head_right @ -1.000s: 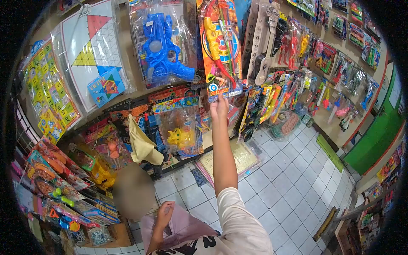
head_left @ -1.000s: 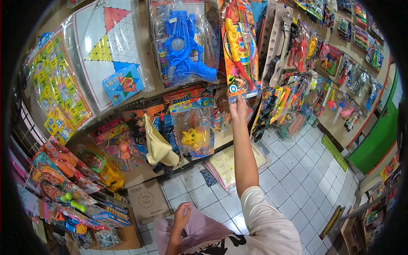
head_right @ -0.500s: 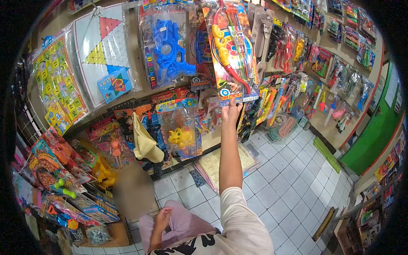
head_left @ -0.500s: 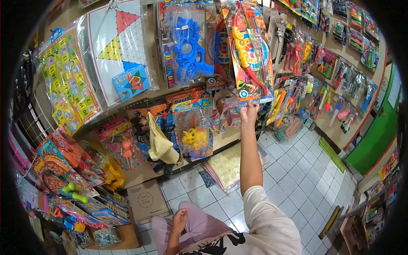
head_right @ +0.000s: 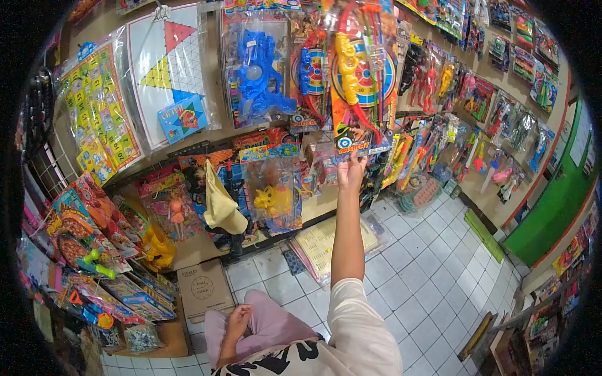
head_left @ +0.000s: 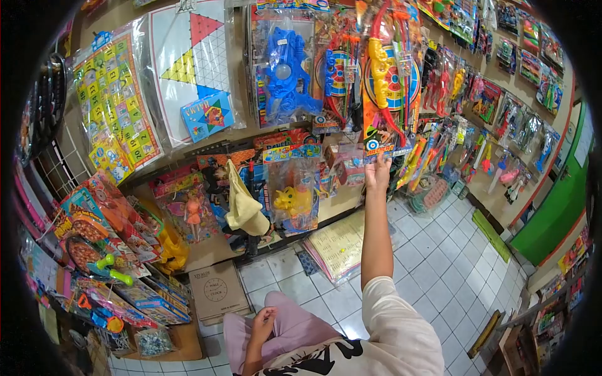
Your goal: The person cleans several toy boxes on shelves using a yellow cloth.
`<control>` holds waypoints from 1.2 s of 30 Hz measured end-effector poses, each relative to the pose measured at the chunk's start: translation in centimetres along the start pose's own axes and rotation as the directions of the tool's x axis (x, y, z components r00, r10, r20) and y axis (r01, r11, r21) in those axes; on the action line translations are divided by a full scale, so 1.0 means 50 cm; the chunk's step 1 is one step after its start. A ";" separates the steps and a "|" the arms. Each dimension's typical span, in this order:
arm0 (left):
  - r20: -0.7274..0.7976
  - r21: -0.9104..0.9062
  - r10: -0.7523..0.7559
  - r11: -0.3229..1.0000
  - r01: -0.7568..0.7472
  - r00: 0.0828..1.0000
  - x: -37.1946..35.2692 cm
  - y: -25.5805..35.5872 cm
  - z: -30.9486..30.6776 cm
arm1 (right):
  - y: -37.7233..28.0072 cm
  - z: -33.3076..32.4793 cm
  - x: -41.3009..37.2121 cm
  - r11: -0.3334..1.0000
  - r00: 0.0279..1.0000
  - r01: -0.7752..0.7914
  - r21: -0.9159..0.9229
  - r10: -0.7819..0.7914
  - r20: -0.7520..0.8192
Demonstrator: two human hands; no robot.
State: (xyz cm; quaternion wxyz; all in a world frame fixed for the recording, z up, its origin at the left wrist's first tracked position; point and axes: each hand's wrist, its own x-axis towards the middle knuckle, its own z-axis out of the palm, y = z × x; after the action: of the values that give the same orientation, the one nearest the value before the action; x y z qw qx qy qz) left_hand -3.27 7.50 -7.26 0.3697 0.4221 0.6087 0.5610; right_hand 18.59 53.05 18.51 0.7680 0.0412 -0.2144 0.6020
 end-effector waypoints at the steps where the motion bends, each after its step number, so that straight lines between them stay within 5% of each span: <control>1: -0.013 -0.039 -0.024 0.999 0.024 1.000 -0.002 0.008 -0.004 | -0.021 0.015 -0.039 1.000 0.999 -0.024 0.005 0.024 0.021; 4: -0.104 -0.248 -0.006 0.969 -0.020 0.995 0.013 0.045 -0.021 | -0.077 -0.057 -0.165 0.979 0.978 -0.118 -0.164 0.143 0.152; 6: -0.179 -0.185 -0.012 0.983 -0.022 0.984 0.026 0.115 -0.052 | -0.126 -0.070 -0.291 0.956 0.958 -0.236 -0.174 0.259 0.121; 8: -0.247 -0.095 0.204 0.968 -0.234 0.947 0.030 0.213 -0.091 | -0.161 -0.143 -0.377 0.919 0.935 -0.251 -0.305 0.312 0.170; 10: -0.380 -0.299 0.153 0.913 -0.277 0.912 0.031 0.276 -0.131 | -0.205 -0.167 -0.463 0.848 0.899 -0.372 -0.376 0.431 0.082; 13: -0.440 -0.674 0.004 0.660 -0.333 0.898 0.010 0.263 -0.221 | -0.248 -0.184 -0.551 0.694 0.771 -0.571 -0.439 0.637 0.005; 14: -0.136 -0.857 0.336 0.432 -0.281 0.932 -0.019 0.228 -0.266 | -0.253 -0.204 -0.564 0.637 0.710 -0.624 -0.453 0.704 0.011; 17: -0.231 -0.871 0.345 0.343 -0.351 0.910 -0.098 0.115 -0.320 | -0.231 -0.231 -0.589 0.486 0.604 -0.692 -0.534 0.795 -0.060; 20: -0.430 -0.840 -0.065 0.393 -0.373 0.901 -0.174 0.188 -0.292 | -0.210 -0.233 -0.601 0.312 0.495 -0.755 -0.576 0.848 -0.189; 23: -0.348 -0.869 -0.243 0.445 -0.215 0.905 -0.279 0.039 -0.351 | -0.180 -0.265 -0.621 0.121 0.315 -0.811 -0.572 0.914 -0.254; 26: -0.466 -0.662 -0.400 0.749 -0.012 0.789 -0.339 0.019 -0.352 | -0.152 -0.279 -0.645 -0.050 0.314 -0.689 -0.723 0.879 -0.359; 28: -0.474 -0.505 -0.493 0.831 0.233 0.730 -0.350 0.012 -0.354 | -0.140 -0.280 -0.665 -0.177 0.332 -0.613 -0.770 0.827 -0.454; 30: -0.624 -0.242 -0.383 0.923 0.298 0.681 -0.354 -0.027 -0.344 | -0.129 -0.293 -0.672 -0.251 0.263 -0.529 -0.811 0.860 -0.438; 32: -0.640 -0.057 -0.328 0.922 0.384 0.694 -0.359 -0.046 -0.344 | -0.122 -0.318 -0.672 -0.260 0.190 -0.477 -0.840 0.902 -0.387; 35: -0.695 0.101 -0.318 0.845 0.525 0.645 -0.343 0.027 -0.321 | -0.102 -0.256 -0.618 -0.509 0.066 -0.056 -0.859 0.857 -0.512; 36: -0.668 0.132 -0.366 0.799 0.587 0.648 -0.350 -0.014 -0.344 | -0.081 -0.272 -0.597 -0.470 0.122 0.110 -0.876 0.881 -0.457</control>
State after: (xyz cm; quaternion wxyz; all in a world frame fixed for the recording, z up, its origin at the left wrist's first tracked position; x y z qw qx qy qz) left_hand -12.72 -15.13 -6.68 0.2106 0.0955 0.8707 0.4340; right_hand 20.77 29.24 -4.34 -0.1112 -0.3841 -0.7840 0.4748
